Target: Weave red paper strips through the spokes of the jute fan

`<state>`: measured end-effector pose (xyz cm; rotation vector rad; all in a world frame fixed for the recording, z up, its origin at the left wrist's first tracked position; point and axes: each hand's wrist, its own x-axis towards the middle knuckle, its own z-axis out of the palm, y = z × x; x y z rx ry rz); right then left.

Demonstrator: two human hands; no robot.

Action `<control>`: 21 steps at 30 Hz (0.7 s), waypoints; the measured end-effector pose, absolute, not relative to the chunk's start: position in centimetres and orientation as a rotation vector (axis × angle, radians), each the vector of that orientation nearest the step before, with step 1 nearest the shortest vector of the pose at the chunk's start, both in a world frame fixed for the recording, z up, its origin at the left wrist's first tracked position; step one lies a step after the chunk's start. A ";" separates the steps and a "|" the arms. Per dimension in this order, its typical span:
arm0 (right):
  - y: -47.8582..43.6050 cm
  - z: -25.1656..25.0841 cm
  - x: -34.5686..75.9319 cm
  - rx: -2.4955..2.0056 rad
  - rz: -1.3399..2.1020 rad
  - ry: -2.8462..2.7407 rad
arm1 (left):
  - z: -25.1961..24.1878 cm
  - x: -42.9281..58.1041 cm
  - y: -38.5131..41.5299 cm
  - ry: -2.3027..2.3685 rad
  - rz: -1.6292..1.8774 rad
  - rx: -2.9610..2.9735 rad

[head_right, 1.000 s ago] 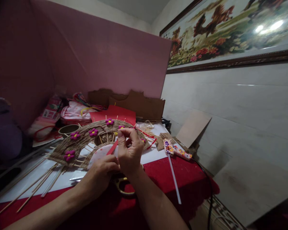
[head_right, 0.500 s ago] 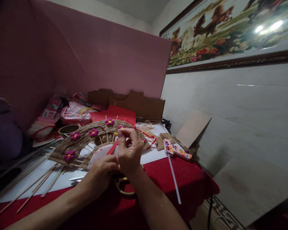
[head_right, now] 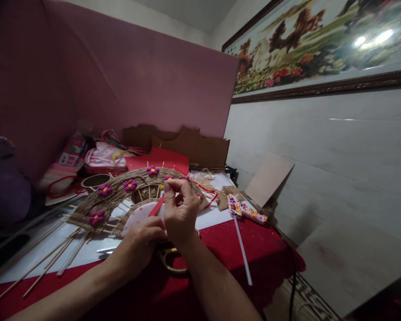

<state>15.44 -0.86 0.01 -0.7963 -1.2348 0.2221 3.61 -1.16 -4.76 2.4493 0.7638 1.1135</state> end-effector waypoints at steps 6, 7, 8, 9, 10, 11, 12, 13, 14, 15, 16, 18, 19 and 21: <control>-0.9 0.1 15.4 -0.786 0.217 -1.230 | -5.0 3.5 -1.0 0.769 1.120 2.493; -0.9 0.1 15.4 -0.787 0.219 -1.232 | -4.9 3.5 -1.0 0.775 1.115 2.493; -0.9 0.1 15.4 -0.789 0.219 -1.233 | -4.9 3.5 -1.1 0.781 1.112 2.490; -0.9 0.1 15.4 -0.791 0.219 -1.234 | -4.9 3.5 -1.1 0.785 1.112 2.485; -0.9 0.1 15.4 -0.792 0.218 -1.234 | -4.8 3.6 -1.2 0.787 1.114 2.478; -0.9 0.1 15.5 -0.792 0.219 -1.234 | -4.8 3.6 -1.2 0.783 1.120 2.470; -0.9 0.1 15.5 -0.792 0.222 -1.234 | -4.8 3.6 -1.2 0.774 1.130 2.457; -0.9 0.1 15.5 -0.792 0.226 -1.234 | -4.7 3.6 -1.3 0.764 1.139 2.440; -0.9 0.1 15.5 -0.791 0.232 -1.235 | -4.6 3.6 -1.3 0.760 1.147 2.416; -0.9 0.1 15.5 -0.792 0.238 -1.236 | -4.5 3.7 -1.4 0.769 1.158 2.384; -0.9 0.1 15.5 -0.794 0.246 -1.237 | -4.3 3.7 -1.4 0.790 1.172 2.337; -0.9 0.1 15.4 -0.795 0.257 -1.226 | -3.7 3.6 -1.3 0.853 1.202 2.154; -0.9 0.0 15.4 -0.794 0.262 -1.215 | -3.3 3.5 -1.2 0.873 1.208 1.999; -0.8 -0.1 15.4 -0.786 0.274 -1.197 | -2.4 3.2 -1.0 0.858 1.183 1.579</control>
